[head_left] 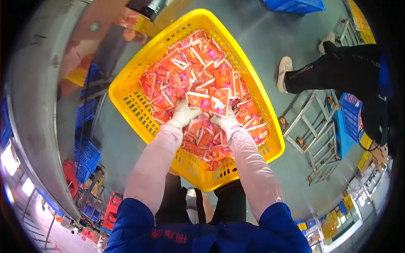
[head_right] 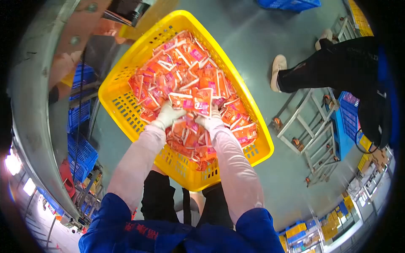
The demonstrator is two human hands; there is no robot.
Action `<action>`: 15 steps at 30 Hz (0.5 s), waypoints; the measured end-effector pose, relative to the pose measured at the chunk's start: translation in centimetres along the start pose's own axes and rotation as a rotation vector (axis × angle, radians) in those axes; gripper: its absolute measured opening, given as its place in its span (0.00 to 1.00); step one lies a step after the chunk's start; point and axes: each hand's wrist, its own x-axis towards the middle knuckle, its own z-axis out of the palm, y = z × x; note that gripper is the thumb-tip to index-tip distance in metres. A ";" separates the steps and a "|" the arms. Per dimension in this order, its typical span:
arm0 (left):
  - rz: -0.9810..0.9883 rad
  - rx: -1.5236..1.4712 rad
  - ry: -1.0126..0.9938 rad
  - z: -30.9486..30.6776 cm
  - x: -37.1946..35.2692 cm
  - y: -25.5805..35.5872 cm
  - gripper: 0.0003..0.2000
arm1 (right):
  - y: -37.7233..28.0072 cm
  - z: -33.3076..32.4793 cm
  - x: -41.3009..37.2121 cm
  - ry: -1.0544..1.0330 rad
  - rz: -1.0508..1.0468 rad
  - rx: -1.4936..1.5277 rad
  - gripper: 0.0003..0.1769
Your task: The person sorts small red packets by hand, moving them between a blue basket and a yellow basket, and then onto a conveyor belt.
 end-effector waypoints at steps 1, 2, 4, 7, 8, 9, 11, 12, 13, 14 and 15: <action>0.237 0.384 -0.006 -0.9 0.8 -1.5 0.22 | 1.0 1.0 -1.7 -0.030 0.011 0.412 0.24; 0.123 0.317 0.045 -1.1 0.2 -2.2 0.22 | 2.4 2.3 -3.2 -0.056 0.035 0.823 0.21; 0.097 0.162 0.037 -0.1 -1.5 -4.0 0.23 | -0.1 0.1 -5.7 0.011 0.075 0.911 0.29; 0.244 -0.005 0.046 2.1 -9.5 1.7 0.26 | -6.9 -4.8 -10.9 0.078 0.105 0.935 0.48; 0.282 0.024 0.000 2.6 -11.9 3.1 0.27 | -7.0 -5.0 -11.9 0.098 0.028 0.905 0.48; 0.317 0.055 -0.052 3.0 -14.2 4.7 0.28 | -8.2 -6.6 -14.3 0.064 0.065 0.952 0.50; 0.510 0.063 0.084 4.7 -20.1 6.9 0.29 | -12.4 -9.8 -19.2 0.144 -0.185 0.891 0.48; 0.551 0.060 0.078 5.3 -22.9 8.2 0.30 | -14.6 -11.3 -21.7 0.187 -0.308 0.861 0.47; 0.579 0.051 0.070 5.5 -25.1 9.7 0.31 | -15.8 -12.6 -22.8 0.167 -0.338 0.862 0.48; 0.632 0.035 0.083 5.6 -27.8 11.4 0.31 | -18.9 -14.4 -25.1 0.152 -0.335 0.916 0.47; 0.605 0.008 0.058 5.5 -30.7 13.0 0.32 | -22.4 -16.0 -27.5 0.140 -0.329 0.969 0.47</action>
